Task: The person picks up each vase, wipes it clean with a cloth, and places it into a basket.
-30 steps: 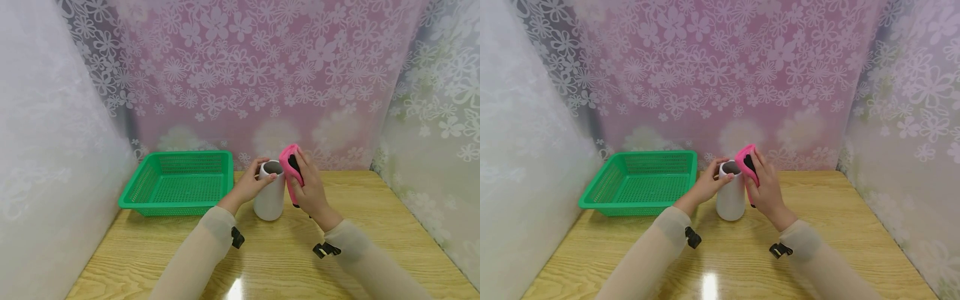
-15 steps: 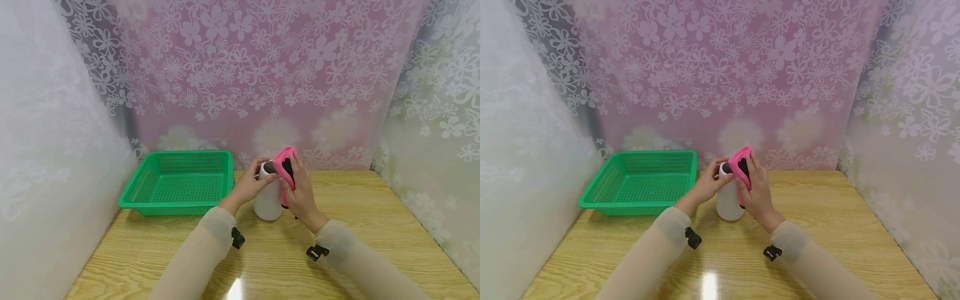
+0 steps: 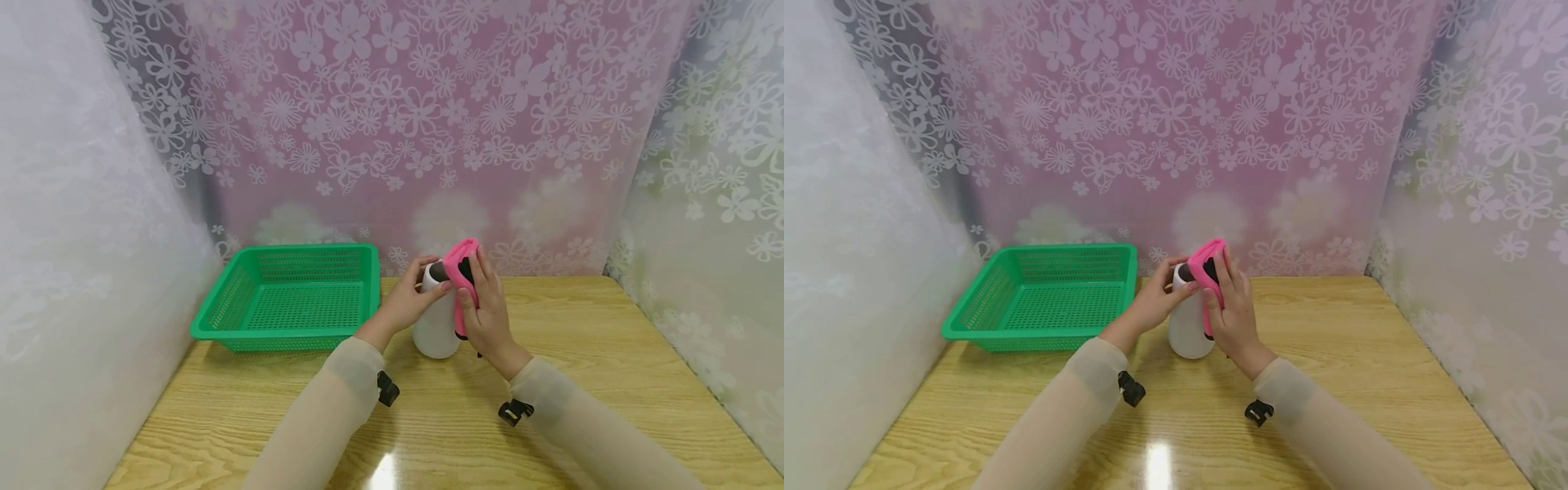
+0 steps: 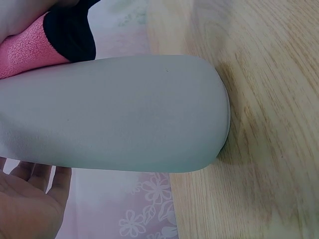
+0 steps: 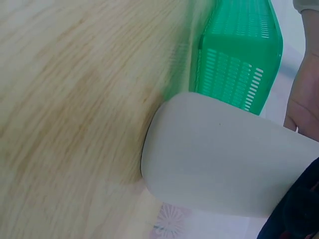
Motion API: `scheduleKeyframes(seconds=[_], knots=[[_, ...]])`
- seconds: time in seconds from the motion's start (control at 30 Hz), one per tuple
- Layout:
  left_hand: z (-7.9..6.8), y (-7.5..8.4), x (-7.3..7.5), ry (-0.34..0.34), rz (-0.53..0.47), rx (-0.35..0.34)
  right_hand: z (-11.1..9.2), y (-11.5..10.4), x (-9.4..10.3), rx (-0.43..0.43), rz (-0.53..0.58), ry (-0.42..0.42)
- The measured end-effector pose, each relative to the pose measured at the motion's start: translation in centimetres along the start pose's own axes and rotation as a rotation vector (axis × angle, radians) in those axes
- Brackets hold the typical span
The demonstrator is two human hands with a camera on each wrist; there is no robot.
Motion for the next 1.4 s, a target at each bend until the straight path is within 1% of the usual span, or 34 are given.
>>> scheduleKeyframes(seconds=[0.1, 0.43, 0.77, 1.0, 1.23, 1.33, 1.4], knots=[[0.0, 0.0, 0.0, 0.000, -0.003, -0.006, -0.1, 0.2, 0.0, -0.043, 0.012, -0.007], [-0.1, 0.0, 0.0, -0.003, -0.008, -0.005, -0.4, 0.9, -0.1, -0.144, 0.050, -0.017], [-0.1, 0.1, 0.0, 0.002, -0.014, -0.004, -0.6, 1.4, -0.3, -0.252, 0.121, -0.033], [-0.1, 0.0, 0.0, 0.006, -0.013, -0.008, -0.6, 1.6, -0.4, -0.330, 0.191, -0.027], [0.0, 0.1, 0.0, 0.004, -0.012, -0.003, 0.6, -1.7, 0.6, -0.421, 0.250, -0.068], [0.0, 0.0, -0.1, -0.001, -0.012, -0.005, 0.4, -1.6, 0.6, -0.457, 0.253, -0.067], [0.0, -0.1, -0.1, -0.005, -0.015, -0.004, 0.4, -1.6, 0.7, -0.466, 0.250, -0.066]])
Point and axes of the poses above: each hand's wrist, its own z-axis towards the middle knuckle, its own x-axis out of the back of the hand, y = z × x, the point moved 8 cm from there along z, towards the middle knuckle, and after that the axes turned 2 degrees about y, right-handed, at the moved point
